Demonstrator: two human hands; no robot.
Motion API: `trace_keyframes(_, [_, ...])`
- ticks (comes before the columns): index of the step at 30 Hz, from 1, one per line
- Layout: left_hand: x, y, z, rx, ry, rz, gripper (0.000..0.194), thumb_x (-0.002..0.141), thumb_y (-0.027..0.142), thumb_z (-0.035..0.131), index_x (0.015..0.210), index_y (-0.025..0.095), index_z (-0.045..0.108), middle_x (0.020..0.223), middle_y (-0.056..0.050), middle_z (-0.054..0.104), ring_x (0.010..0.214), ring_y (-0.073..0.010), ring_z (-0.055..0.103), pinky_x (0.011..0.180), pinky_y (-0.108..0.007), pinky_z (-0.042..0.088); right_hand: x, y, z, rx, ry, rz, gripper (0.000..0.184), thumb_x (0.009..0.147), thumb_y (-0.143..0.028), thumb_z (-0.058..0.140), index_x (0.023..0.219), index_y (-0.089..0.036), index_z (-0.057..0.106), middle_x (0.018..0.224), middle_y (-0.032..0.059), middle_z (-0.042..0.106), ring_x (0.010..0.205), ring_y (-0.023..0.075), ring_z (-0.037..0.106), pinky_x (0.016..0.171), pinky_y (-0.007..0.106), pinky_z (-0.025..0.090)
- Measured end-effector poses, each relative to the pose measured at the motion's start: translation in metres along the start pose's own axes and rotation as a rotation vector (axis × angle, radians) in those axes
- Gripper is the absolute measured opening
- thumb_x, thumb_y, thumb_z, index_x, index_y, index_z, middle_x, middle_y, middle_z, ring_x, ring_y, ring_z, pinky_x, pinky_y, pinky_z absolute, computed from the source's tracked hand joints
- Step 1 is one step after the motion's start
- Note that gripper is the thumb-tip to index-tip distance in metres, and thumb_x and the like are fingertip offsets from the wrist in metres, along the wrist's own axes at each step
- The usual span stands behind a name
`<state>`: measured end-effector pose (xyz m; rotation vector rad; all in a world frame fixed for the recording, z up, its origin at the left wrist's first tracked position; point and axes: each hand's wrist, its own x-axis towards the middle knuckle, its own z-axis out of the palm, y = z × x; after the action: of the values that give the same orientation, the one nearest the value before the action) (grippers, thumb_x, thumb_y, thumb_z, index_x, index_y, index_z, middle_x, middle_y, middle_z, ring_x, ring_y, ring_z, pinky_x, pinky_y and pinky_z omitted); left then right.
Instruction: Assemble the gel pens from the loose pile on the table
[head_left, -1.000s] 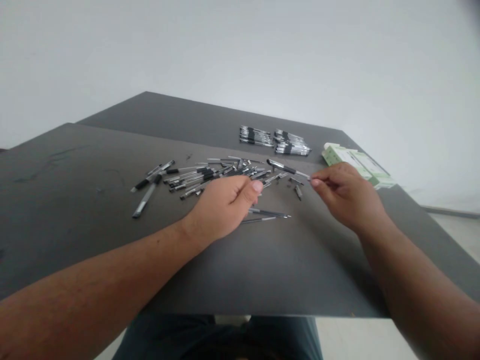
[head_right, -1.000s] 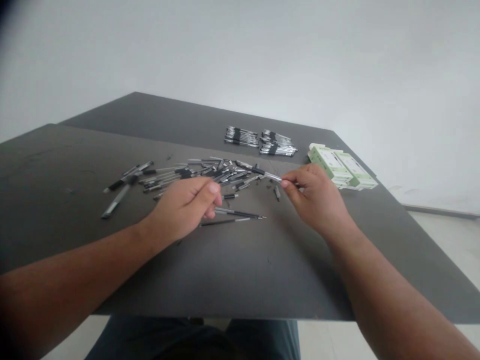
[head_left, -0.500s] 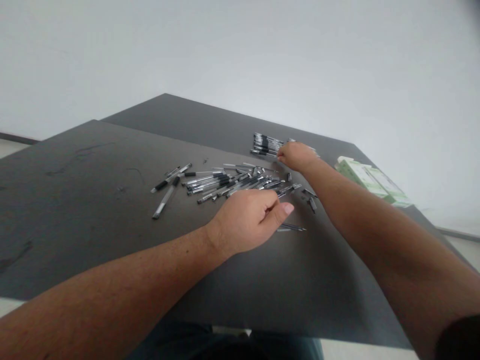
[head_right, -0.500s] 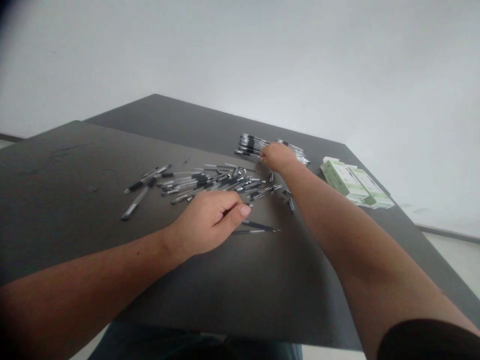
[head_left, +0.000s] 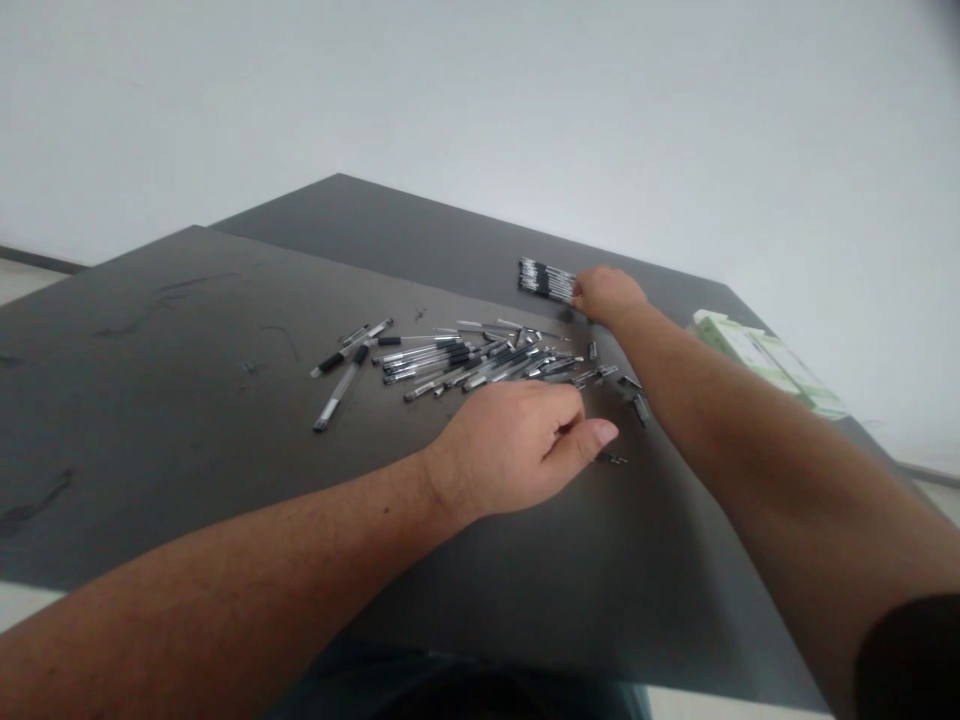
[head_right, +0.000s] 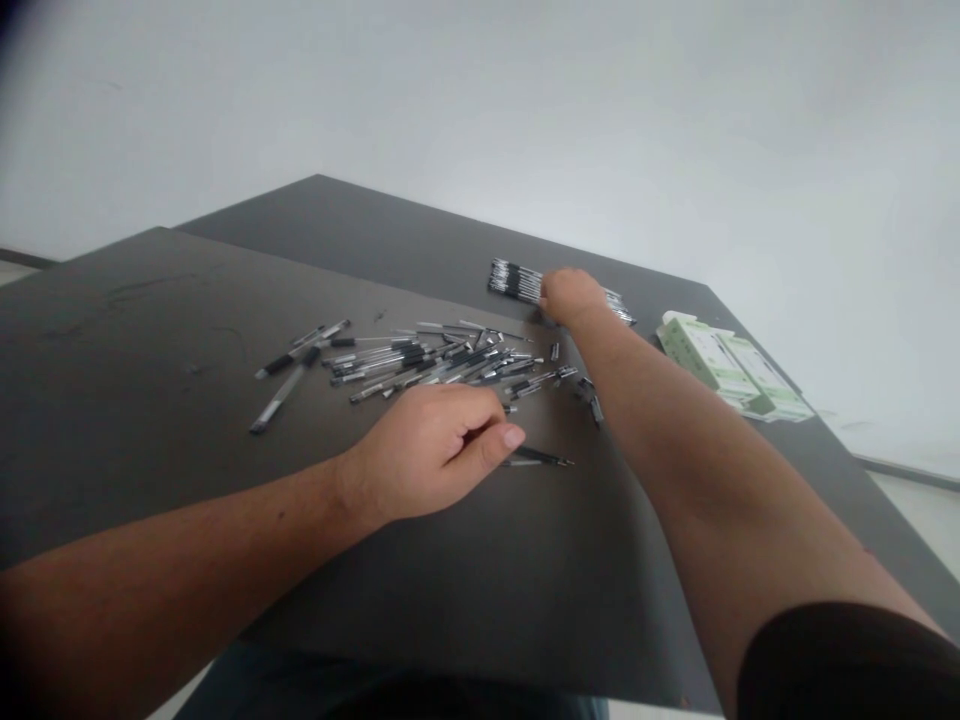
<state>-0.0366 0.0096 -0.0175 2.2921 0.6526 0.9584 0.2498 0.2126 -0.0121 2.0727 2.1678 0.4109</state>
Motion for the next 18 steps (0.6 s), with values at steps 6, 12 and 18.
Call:
trace_keyframes(6, [0.001, -0.003, 0.003, 0.074, -0.031, 0.039, 0.046, 0.110, 0.048, 0.050, 0.073, 0.022, 0.054, 0.067, 0.000, 0.059, 0.065, -0.0171, 0.055, 0.062, -0.035, 0.034, -0.050, 0.004, -0.023, 0.098, 0.098, -0.022, 0.035, 0.104, -0.037, 0.061, 0.120, -0.017, 0.084, 0.124, 0.0198, 0.082, 0.114, 0.0349, 0.073, 0.099, 0.044, 0.054])
trace_keyframes(12, [0.003, -0.006, 0.003, 0.182, -0.011, 0.070, 0.036, 0.108, 0.038, 0.053, 0.076, 0.022, 0.060, 0.070, -0.001, 0.064, 0.069, -0.0186, 0.059, 0.065, -0.034, 0.036, -0.147, 0.016, -0.043, 0.251, 0.137, -0.010, 0.026, 0.099, -0.038, 0.064, 0.111, -0.025, 0.085, 0.105, 0.0094, 0.085, 0.096, 0.0308, 0.077, 0.085, 0.041, 0.056])
trace_keyframes(18, [0.010, -0.010, -0.005, 0.194, 0.093, 0.006, 0.033, 0.107, 0.036, 0.050, 0.081, 0.021, 0.064, 0.071, -0.001, 0.064, 0.068, -0.0180, 0.058, 0.066, -0.033, 0.036, -0.216, 0.008, -0.054, 0.484, 0.132, -0.072, 0.018, 0.096, -0.037, 0.070, 0.104, -0.028, 0.083, 0.092, 0.0034, 0.083, 0.084, 0.0263, 0.076, 0.078, 0.039, 0.054])
